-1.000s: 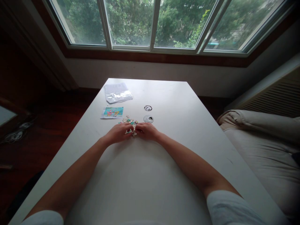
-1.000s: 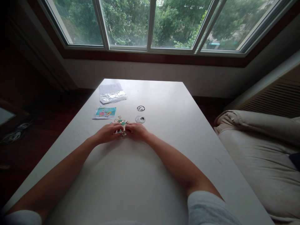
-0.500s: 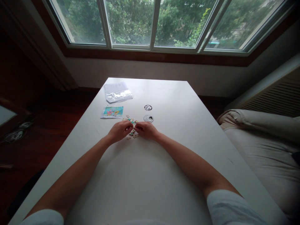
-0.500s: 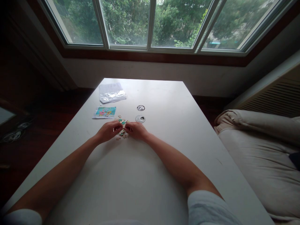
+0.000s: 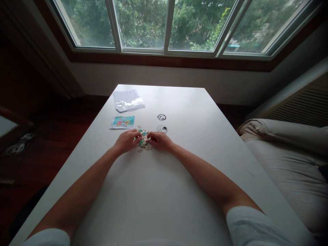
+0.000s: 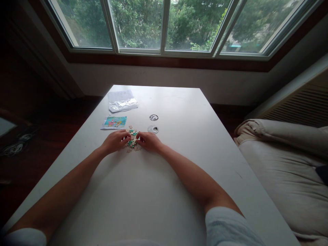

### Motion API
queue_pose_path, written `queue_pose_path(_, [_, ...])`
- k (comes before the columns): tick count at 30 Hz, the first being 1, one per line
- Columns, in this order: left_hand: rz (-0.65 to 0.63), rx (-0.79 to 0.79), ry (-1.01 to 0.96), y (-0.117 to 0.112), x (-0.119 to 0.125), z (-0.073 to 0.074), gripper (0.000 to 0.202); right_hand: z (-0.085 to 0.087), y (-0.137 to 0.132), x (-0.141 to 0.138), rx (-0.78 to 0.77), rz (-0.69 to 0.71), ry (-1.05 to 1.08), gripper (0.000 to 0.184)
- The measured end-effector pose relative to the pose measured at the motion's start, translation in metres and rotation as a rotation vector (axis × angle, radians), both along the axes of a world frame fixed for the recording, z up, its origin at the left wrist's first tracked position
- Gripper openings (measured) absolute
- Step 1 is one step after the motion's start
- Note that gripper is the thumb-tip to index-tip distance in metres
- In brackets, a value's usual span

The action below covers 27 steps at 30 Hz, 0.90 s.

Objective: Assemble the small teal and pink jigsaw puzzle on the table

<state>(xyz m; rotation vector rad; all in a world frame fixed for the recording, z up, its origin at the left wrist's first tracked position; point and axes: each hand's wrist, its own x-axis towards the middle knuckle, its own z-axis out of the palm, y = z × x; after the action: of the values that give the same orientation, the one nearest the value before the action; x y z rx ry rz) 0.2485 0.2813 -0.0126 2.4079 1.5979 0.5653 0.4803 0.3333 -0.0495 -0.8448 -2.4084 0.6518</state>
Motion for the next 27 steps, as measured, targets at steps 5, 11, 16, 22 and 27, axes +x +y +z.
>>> queue_pose_path(5, [0.037,-0.007,0.070,0.002,-0.011,0.003,0.022,0.009,-0.005,0.002,0.141,0.155,-0.155,0.024])
queue_pose_path(11, [0.034,-0.081,0.129,0.004,-0.028,0.009,0.020,0.007,-0.006,0.000,0.184,0.118,-0.200,0.015])
queue_pose_path(16, [0.007,-0.166,0.148,0.003,-0.038,0.016,0.025,0.004,-0.004,0.000,0.164,0.139,-0.186,0.016])
queue_pose_path(22, [-0.087,-0.236,0.149,-0.001,-0.037,0.021,0.029,0.000,-0.004,-0.002,0.043,0.140,-0.030,0.009])
queue_pose_path(27, [-0.133,-0.216,0.133,-0.005,-0.021,0.015,0.022,-0.005,-0.002,-0.004,0.034,-0.013,0.082,0.009])
